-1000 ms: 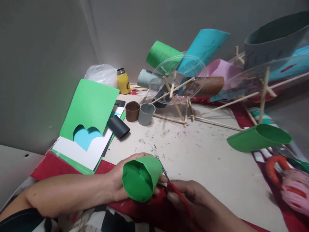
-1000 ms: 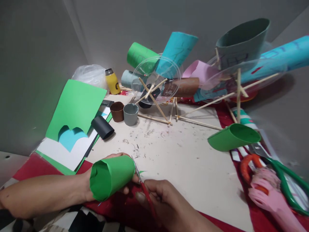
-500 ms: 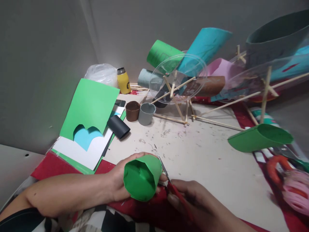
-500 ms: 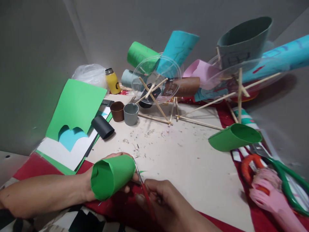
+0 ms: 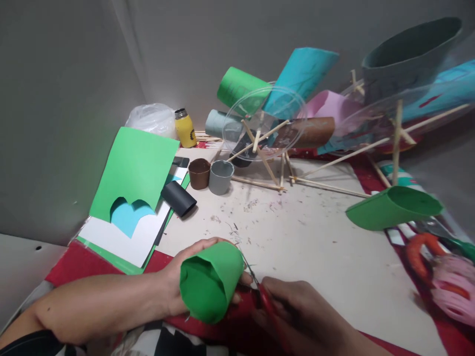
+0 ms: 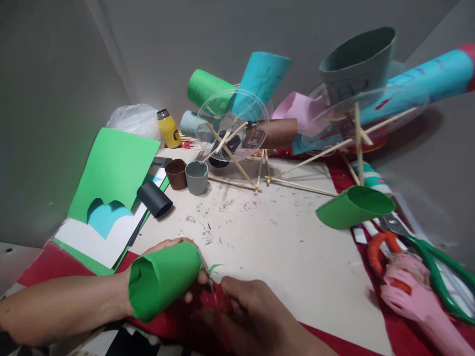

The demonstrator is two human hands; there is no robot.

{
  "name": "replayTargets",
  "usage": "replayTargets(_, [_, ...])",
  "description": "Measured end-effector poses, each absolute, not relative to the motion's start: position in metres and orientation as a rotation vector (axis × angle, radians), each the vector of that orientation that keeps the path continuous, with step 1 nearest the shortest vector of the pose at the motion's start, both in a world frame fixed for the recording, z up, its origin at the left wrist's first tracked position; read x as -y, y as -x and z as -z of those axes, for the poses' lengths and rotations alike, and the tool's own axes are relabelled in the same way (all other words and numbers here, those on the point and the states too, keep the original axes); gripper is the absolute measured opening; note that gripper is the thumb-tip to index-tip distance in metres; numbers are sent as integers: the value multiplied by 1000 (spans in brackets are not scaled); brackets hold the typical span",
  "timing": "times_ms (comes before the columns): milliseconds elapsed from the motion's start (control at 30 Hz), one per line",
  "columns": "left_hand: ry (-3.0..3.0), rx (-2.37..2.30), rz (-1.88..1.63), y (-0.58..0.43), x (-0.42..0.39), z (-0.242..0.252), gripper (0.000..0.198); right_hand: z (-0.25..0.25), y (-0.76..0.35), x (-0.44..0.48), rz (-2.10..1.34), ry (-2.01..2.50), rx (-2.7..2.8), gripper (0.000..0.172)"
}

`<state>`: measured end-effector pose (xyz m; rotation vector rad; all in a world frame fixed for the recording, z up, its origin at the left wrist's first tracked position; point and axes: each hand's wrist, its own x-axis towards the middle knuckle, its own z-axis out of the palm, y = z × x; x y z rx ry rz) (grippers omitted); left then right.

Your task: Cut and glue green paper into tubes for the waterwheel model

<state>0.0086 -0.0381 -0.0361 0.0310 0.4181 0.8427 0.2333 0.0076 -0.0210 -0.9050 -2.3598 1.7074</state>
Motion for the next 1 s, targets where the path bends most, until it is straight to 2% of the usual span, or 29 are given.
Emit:
replayTargets(100, [-76,-403,-760,-2,38,33,45,19,-234,-7,-1415,875,2514,29])
replayTargets(300, [-187,-496,-807,2,39,20,35,7,-237,-4,-1047,944,2654,10])
replayTargets(467, [-238,-567,-830,0,39,17,32,4,-235,-5,-1064,948,2621,5])
replayTargets(800, [-243,-561,-829,-1,40,11,30,13,-234,0,-1178,971,2570,8])
replayTargets(1000, [-200,-545,-805,0,38,9,28,19,-234,0,-1086,930,2557,9])
